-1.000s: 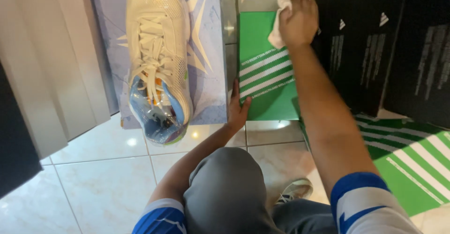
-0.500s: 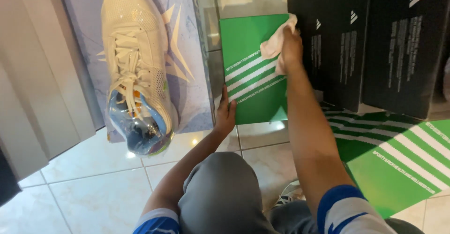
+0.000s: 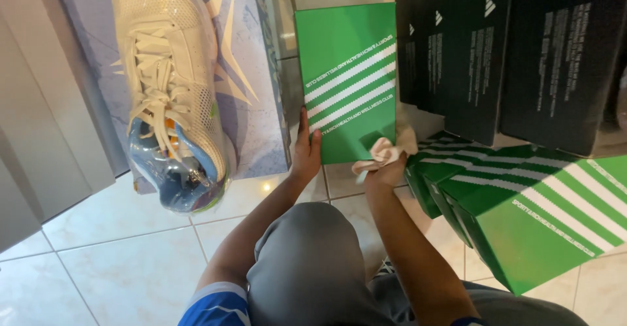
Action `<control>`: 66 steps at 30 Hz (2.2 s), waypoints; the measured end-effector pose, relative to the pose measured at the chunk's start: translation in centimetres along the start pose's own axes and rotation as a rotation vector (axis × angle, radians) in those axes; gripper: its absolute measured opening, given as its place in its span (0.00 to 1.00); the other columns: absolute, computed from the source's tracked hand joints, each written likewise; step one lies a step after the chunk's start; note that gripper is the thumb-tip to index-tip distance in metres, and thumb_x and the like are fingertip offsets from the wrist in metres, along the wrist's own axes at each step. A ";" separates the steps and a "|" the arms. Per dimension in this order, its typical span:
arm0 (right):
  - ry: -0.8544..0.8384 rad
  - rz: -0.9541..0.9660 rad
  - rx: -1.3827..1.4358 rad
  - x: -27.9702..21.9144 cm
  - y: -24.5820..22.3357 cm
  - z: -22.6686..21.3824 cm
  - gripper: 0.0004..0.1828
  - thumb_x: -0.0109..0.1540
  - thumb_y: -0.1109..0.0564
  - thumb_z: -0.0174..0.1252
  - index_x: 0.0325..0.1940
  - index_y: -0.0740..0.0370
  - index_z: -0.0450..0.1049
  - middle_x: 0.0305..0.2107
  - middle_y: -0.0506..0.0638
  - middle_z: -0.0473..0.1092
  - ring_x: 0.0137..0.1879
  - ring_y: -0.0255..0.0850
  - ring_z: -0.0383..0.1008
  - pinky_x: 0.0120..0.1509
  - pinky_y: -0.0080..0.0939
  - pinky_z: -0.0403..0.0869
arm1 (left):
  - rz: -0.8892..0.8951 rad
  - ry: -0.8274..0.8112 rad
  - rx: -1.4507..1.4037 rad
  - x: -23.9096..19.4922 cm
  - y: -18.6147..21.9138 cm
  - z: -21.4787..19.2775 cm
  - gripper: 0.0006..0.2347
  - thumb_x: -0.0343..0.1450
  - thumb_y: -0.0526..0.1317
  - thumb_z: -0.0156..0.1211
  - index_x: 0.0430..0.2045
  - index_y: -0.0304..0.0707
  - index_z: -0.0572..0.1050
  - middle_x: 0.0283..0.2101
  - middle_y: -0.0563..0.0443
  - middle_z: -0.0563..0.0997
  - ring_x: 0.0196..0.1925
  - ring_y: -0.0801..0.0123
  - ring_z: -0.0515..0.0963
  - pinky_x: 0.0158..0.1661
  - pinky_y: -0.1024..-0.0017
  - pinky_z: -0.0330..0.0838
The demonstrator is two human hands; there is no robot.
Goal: Cleaning shoe boxes and individual shoes using a cloth to remove dust
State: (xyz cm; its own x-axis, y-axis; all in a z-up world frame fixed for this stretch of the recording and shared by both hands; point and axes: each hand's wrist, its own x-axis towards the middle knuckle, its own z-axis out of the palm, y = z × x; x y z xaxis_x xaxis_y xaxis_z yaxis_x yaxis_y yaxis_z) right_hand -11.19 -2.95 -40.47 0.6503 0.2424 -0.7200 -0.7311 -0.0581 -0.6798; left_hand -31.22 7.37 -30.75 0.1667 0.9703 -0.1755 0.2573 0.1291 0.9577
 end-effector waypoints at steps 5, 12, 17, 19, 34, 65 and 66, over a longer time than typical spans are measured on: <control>-0.143 0.200 0.341 2.6 3.0 -2.3 0.30 0.66 0.37 0.47 0.64 0.53 0.75 0.63 0.58 0.70 0.70 0.49 0.69 0.79 0.56 0.63 | -0.007 -0.022 -0.077 -0.3 -0.2 0.2 0.26 0.83 0.45 0.40 0.76 0.35 0.44 0.78 0.36 0.46 0.78 0.49 0.50 0.74 0.55 0.44; -0.094 0.448 0.289 -9.4 4.2 4.0 0.18 0.74 0.54 0.31 0.45 0.40 0.69 0.29 0.27 0.61 0.21 0.28 0.47 0.22 0.32 0.57 | -0.013 -0.043 -0.031 -0.5 -1.0 0.1 0.27 0.83 0.45 0.40 0.77 0.38 0.43 0.78 0.36 0.45 0.78 0.48 0.48 0.74 0.54 0.45; -0.451 0.738 -0.018 -4.1 16.1 -4.3 0.22 0.72 0.31 0.33 0.70 0.14 0.59 0.17 0.54 0.64 0.19 0.54 0.67 0.29 0.41 0.75 | -0.017 -0.118 -0.127 -0.1 -0.4 -0.2 0.28 0.83 0.43 0.40 0.77 0.37 0.38 0.79 0.34 0.38 0.79 0.45 0.41 0.75 0.51 0.37; -0.529 0.799 -0.319 -10.2 4.0 2.9 0.13 0.68 0.39 0.47 0.55 0.37 0.66 0.21 0.51 0.68 0.22 0.43 0.66 0.27 0.38 0.68 | 0.017 -0.153 -0.161 -0.3 -2.3 -0.6 0.28 0.83 0.44 0.41 0.77 0.38 0.38 0.79 0.38 0.36 0.79 0.49 0.37 0.75 0.51 0.34; -0.710 -0.587 -1.386 -12.0 -9.2 13.4 0.33 0.67 0.29 0.42 0.65 0.47 0.73 0.58 0.47 0.72 0.66 0.45 0.69 0.71 0.47 0.62 | 0.446 0.143 0.084 -2.6 0.2 -1.3 0.14 0.72 0.39 0.63 0.50 0.34 0.76 0.56 0.42 0.73 0.60 0.47 0.74 0.61 0.58 0.69; -0.560 -1.200 -1.780 -7.0 -8.6 8.6 0.36 0.71 0.38 0.49 0.81 0.55 0.56 0.77 0.65 0.35 0.81 0.66 0.34 0.79 0.73 0.43 | -0.266 0.222 0.040 12.4 1.7 3.9 0.28 0.78 0.49 0.37 0.74 0.45 0.39 0.47 0.40 0.80 0.17 0.78 0.70 0.13 0.81 0.62; -0.557 -1.198 -1.788 -6.9 -8.7 8.6 0.36 0.71 0.38 0.49 0.81 0.55 0.56 0.77 0.65 0.35 0.81 0.66 0.34 0.79 0.73 0.43 | -0.270 0.219 0.036 13.7 2.5 4.1 0.28 0.78 0.49 0.37 0.74 0.45 0.39 0.47 0.40 0.80 0.17 0.78 0.70 0.13 0.81 0.62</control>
State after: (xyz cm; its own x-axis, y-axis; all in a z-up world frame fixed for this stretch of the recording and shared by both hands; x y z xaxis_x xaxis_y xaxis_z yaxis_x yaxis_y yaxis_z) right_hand -11.08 4.19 -28.41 0.1727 0.9782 -0.1156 0.9461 -0.1974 -0.2566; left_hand -24.43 20.19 -31.71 -0.1193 0.9234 -0.3648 0.2982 0.3838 0.8740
